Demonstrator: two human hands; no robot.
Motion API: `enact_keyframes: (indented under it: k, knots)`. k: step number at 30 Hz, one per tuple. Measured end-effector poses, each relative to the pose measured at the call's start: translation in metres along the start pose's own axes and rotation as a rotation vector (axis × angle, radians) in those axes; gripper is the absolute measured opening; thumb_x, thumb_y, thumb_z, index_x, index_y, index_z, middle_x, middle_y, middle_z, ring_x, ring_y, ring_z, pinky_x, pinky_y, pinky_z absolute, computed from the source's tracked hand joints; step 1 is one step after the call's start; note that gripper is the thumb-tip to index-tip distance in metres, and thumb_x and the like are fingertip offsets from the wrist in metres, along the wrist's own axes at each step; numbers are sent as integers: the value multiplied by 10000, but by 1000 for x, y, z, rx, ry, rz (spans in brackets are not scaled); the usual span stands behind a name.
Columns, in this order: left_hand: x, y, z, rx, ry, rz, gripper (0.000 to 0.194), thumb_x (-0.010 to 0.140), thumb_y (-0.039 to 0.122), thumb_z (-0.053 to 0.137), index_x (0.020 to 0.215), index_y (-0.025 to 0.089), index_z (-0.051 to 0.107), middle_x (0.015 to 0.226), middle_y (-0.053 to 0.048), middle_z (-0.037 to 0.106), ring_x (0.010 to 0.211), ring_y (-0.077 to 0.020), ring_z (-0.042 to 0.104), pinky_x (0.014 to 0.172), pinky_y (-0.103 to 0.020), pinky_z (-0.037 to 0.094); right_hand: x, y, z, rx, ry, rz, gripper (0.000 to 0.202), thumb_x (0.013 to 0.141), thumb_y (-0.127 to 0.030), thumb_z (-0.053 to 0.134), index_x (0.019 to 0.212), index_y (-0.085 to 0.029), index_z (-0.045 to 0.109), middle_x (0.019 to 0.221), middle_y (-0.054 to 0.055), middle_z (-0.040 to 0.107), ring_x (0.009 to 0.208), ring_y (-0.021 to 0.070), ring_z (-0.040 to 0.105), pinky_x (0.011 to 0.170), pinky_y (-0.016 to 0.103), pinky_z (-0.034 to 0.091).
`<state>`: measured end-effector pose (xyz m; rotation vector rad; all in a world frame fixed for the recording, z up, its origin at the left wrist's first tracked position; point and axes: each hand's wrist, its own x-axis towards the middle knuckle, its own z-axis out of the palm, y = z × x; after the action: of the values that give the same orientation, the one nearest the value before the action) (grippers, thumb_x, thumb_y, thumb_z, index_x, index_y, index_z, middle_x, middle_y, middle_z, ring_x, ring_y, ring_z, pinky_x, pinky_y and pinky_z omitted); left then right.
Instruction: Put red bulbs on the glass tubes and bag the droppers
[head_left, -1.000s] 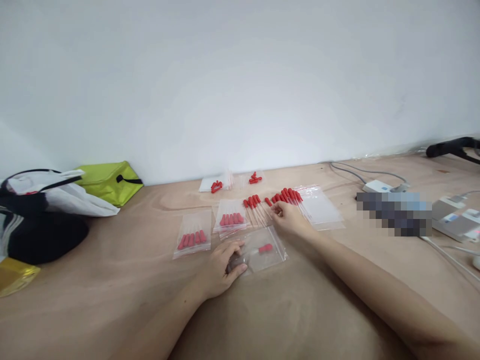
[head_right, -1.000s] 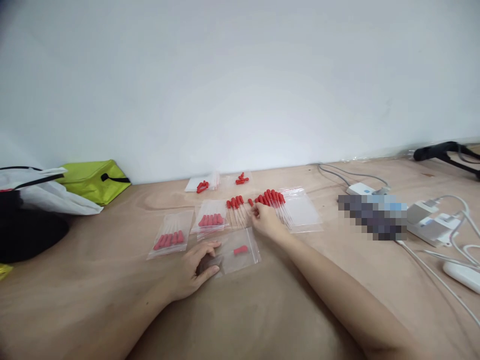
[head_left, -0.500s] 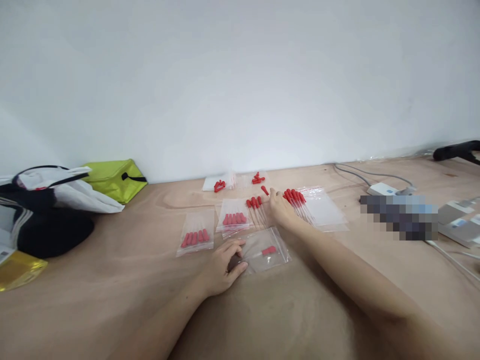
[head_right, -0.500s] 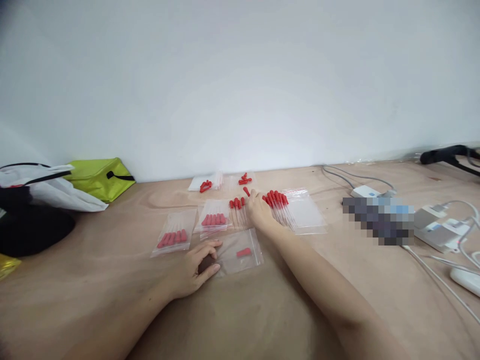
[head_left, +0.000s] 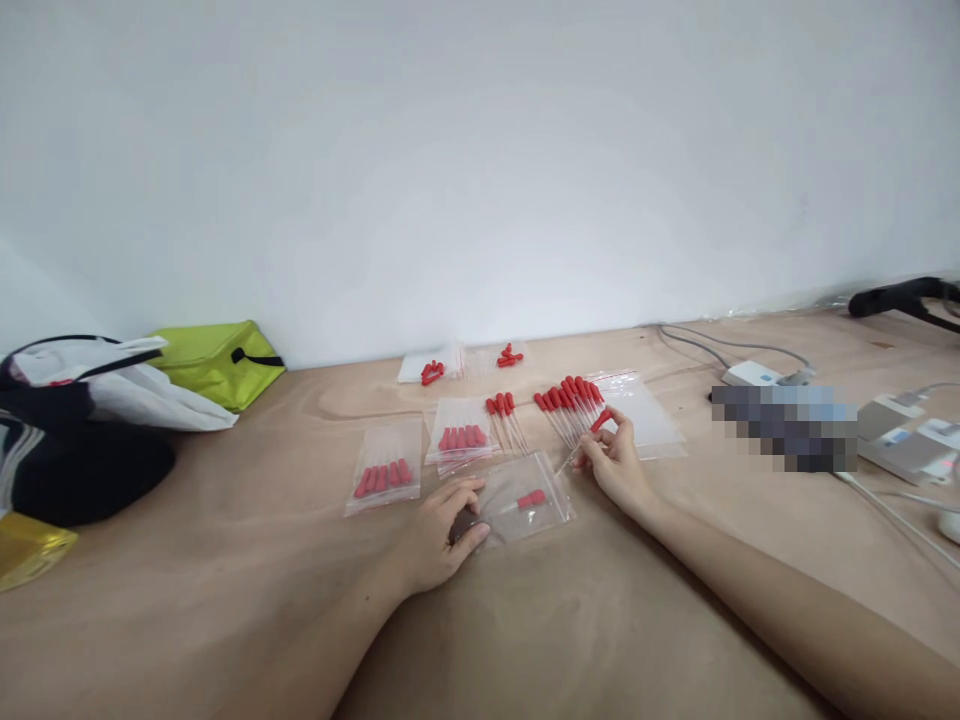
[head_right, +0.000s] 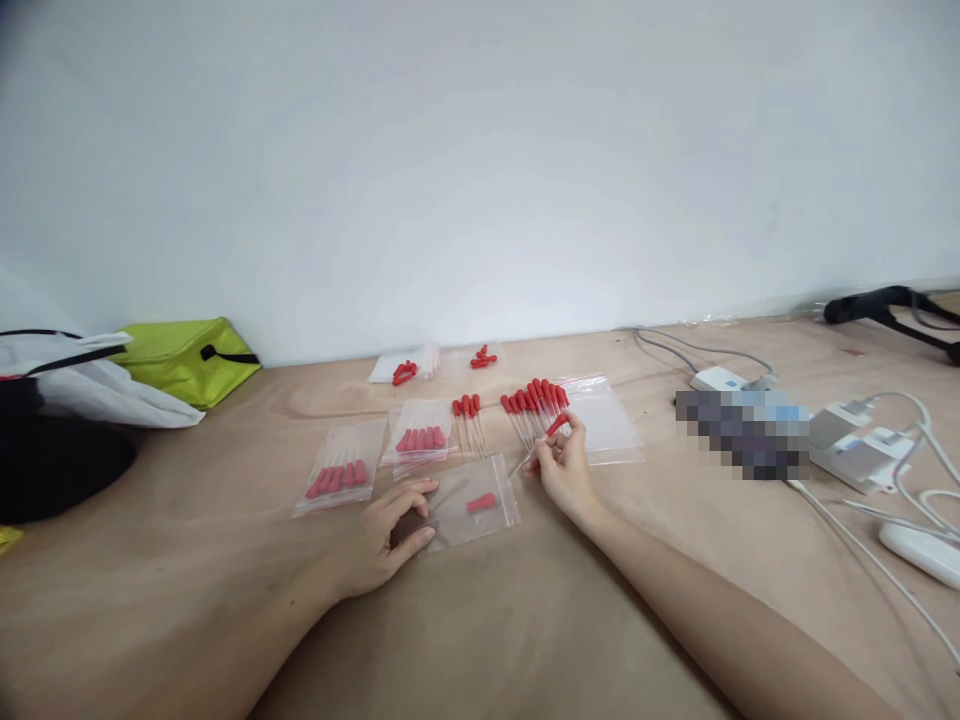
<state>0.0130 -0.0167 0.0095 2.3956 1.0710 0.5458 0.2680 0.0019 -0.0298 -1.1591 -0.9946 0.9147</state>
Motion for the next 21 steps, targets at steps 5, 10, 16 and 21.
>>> enact_keyframes:
  k: [5,10,16,21]
  knots:
    - [-1,1,-1,-2,-6,-9,68,793,234,480,851,198,476,1185,-81,520,1106,-217,473,898,-390,403,-4,-4,7,80,-61,81,455,704,-490,550,965,-234,280,655,-63,525,516,108,570,534,276,499]
    - [-1,1,0,-3,-6,-20,346,788,248,495,1126,214,428,1188,-76,518,1105,-222,470,935,-398,384,-7,-6,4,7,-171,111,354,677,-491,584,811,-211,414,680,-27,543,567,112,564,573,285,490]
    - [-2,0,0,18,-14,-32,420,790,265,499,1196,232,398,1221,-64,496,1125,-228,453,950,-401,379,-4,-5,-5,-452,-399,-142,214,660,-381,632,719,-181,583,679,-11,494,514,78,428,477,227,379]
    - [-1,0,0,27,-19,-28,409,799,277,493,1195,232,403,1225,-59,493,1131,-224,450,956,-394,379,-10,-14,2,-605,-485,-295,167,709,-359,607,764,-212,666,820,35,494,641,118,476,580,262,420]
